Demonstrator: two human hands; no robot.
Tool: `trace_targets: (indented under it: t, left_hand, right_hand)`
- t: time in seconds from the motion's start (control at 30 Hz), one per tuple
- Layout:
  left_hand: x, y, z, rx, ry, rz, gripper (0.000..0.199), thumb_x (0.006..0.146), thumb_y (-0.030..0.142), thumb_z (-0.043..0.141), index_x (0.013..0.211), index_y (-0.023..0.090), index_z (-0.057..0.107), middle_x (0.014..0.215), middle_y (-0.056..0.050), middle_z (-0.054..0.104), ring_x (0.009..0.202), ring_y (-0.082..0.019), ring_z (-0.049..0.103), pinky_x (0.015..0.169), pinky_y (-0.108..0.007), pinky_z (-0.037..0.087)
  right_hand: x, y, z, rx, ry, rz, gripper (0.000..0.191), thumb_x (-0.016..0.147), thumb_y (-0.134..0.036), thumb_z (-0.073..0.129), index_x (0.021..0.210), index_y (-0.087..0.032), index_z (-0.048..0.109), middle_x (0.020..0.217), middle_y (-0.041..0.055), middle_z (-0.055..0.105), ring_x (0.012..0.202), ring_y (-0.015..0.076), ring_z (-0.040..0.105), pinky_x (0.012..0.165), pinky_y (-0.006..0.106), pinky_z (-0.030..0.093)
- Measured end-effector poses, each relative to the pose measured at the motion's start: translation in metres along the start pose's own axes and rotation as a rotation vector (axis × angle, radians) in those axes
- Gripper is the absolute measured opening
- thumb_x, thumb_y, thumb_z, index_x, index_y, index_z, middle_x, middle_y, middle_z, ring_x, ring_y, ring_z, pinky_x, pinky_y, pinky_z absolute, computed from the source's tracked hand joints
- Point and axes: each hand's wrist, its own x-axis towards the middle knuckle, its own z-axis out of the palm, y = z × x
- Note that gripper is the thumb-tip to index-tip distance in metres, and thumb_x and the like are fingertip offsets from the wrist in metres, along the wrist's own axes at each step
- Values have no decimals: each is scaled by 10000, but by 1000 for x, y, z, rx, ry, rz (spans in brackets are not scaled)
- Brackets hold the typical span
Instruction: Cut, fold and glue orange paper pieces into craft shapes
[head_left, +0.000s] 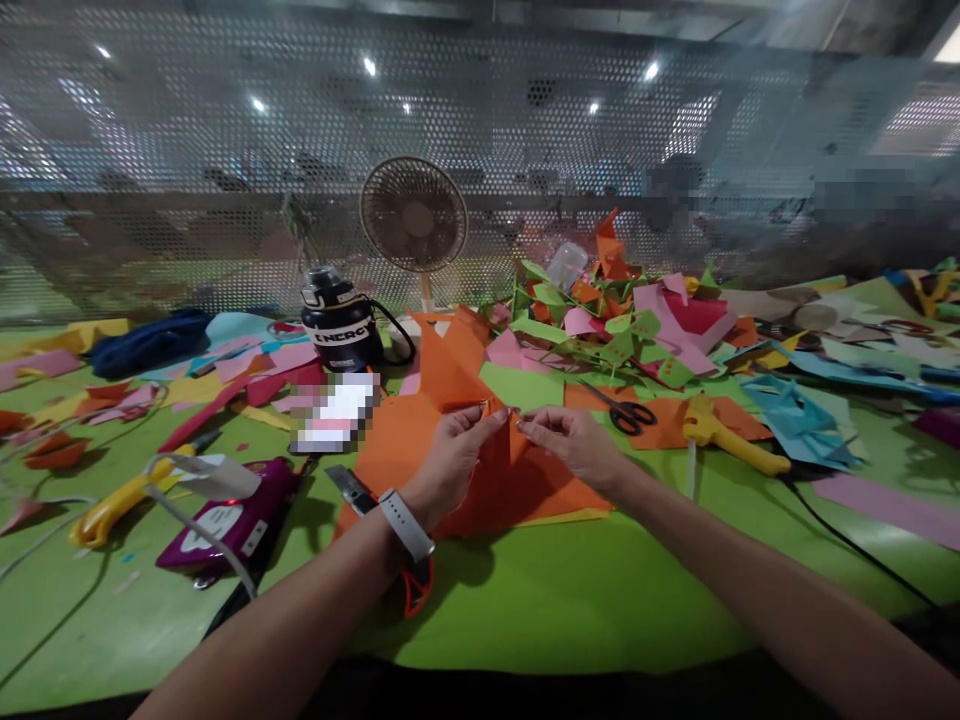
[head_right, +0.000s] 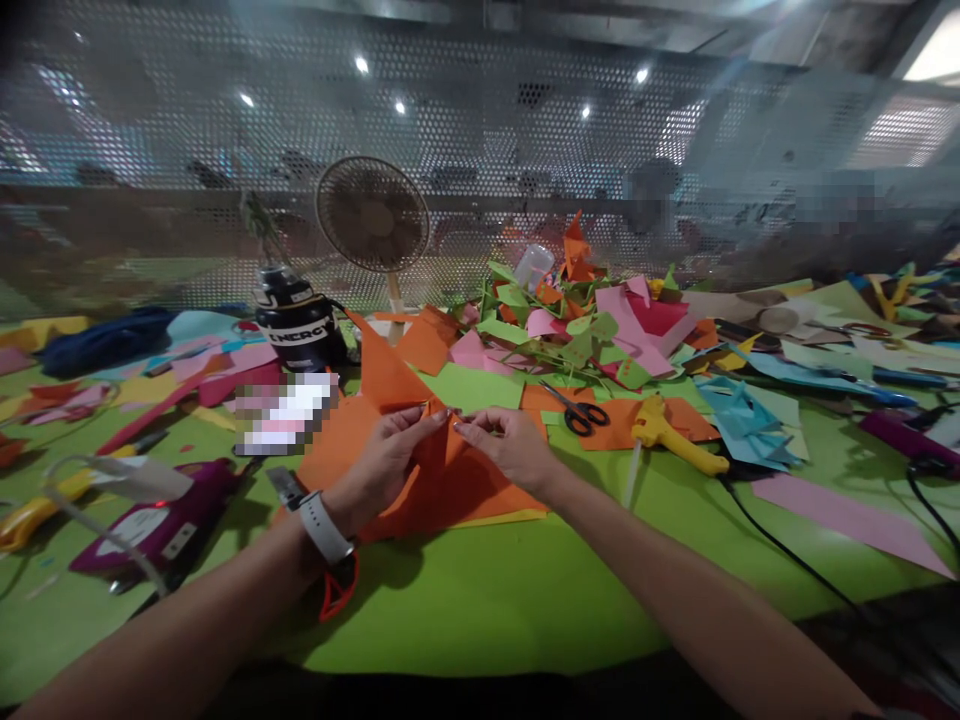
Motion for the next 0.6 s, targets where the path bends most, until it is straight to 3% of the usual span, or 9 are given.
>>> trace_targets:
  t: [0.13, 0.27, 0.47, 0.6]
  left_hand:
    - [0, 1, 3, 9, -20, 24, 246, 624, 372, 822, 674, 156, 715, 563, -8, 651, 505, -102, 517, 505, -214, 393]
    - [1, -1, 2, -19, -16, 14, 242, 629, 362, 823, 711, 158, 721, 596, -5, 669, 526, -103, 537, 527, -213, 412]
    - [1, -4, 1, -38, -38, 12, 254, 660, 350, 808, 782, 142, 727, 696, -40, 716, 585, -122, 593, 629, -249, 461]
    - [1, -4, 0, -30, -16, 8, 253, 653, 353, 808, 764, 141, 726, 676, -33, 705, 576, -112, 574, 589, -228, 442]
  right_hand:
    - [0, 2, 2, 68, 22, 7, 372, 636, -525, 736, 615, -184, 589, 660, -19, 582, 671, 123, 536, 654, 271, 430]
    - [-1, 4, 0, 190, 143, 88, 432, 575, -539, 790, 694, -205, 543, 642, -40, 594, 614, 124, 574, 607, 269, 464]
    - [-2, 2, 1, 101, -67, 141, 489, 643, -638, 701, 598, -164, 592, 571, -6, 627, 488, 101, 577, 510, 237, 440]
    - [-2, 2, 4, 132, -69, 140, 481, 605, -617, 739, 578, -160, 589, 540, -28, 613, 443, 87, 563, 488, 225, 438]
